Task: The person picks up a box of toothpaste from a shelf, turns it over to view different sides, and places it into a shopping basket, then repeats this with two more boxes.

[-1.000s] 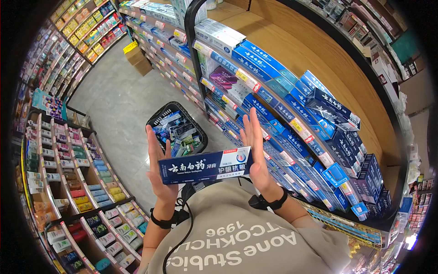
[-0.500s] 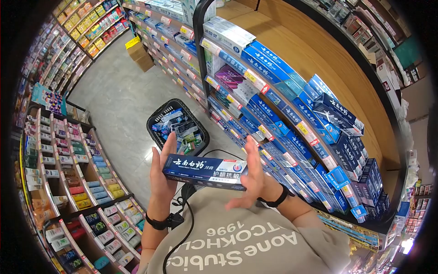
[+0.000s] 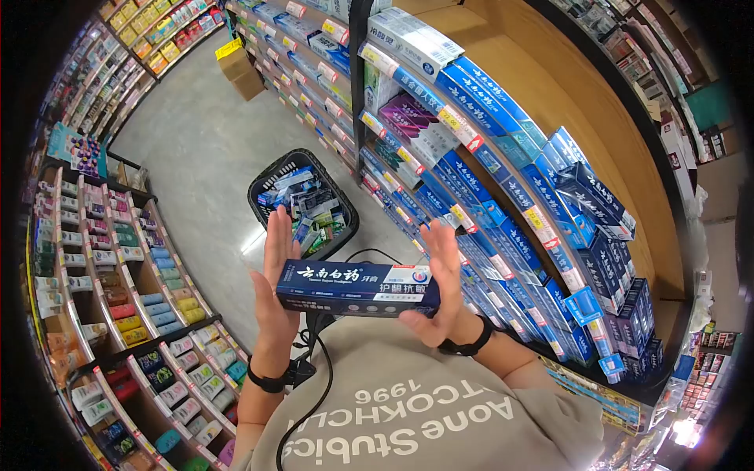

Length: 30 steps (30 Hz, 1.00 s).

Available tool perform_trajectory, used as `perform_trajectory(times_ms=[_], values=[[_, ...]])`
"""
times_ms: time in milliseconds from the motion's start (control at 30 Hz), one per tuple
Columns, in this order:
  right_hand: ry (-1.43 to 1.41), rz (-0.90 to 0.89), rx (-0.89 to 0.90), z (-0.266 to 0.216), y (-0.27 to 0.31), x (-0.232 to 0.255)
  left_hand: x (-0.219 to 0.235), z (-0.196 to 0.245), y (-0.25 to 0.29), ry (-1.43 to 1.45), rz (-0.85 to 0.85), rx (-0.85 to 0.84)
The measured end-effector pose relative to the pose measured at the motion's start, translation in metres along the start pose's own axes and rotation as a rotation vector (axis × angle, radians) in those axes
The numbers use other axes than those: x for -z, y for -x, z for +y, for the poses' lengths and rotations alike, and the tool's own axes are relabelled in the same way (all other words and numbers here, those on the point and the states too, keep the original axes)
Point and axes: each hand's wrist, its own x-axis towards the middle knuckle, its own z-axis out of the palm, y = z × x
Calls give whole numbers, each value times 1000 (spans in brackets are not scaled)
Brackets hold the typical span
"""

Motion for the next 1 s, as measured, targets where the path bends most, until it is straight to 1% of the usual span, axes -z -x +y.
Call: perform_trajectory(times_ms=[67, 167, 233, 333, 367, 433, 533, 633, 700, 733, 800, 900, 933, 1000], values=[[-20, -14, -31, 2, -7, 3, 2, 1, -1, -62, -15, -28], [-87, 45, -101, 6, -6, 0, 0, 10, -1, -167, -22, -55], [-168, 93, -205, 4, -11, -2, -7, 22, 1, -251, 3, -65], [-319, 159, -333, 4, -19, -7, -10, 35, 1, -402, 6, -140], [-375, 180, -368, 5, -21, -9, -9, 35, 0, -417, -9, -172], [-448, 161, -434, 5, -25, -9, -4, 36, -2, -449, -40, -238], [-514, 176, -521, 2, -29, -11, -8, 39, -3, -436, 9, -216], [-617, 231, -622, 2, -34, -16, 11, 29, -6, -472, -129, -367], [-682, 261, -688, 3, -38, -19, 15, 36, -7, -558, -203, -390], [-669, 216, -680, 5, -36, -19, 16, 38, -8, -601, -240, -401], [-642, 127, -661, 9, -31, -16, 17, 36, -12, -595, -211, -417], [-526, 28, -601, 4, -39, -11, 22, 29, -17, -545, -184, -427], [-529, 47, -578, 2, -42, -13, 24, 27, -18, -521, -177, -426], [-541, 9, -604, 2, -45, -9, 21, 28, -18, -481, -155, -390]])
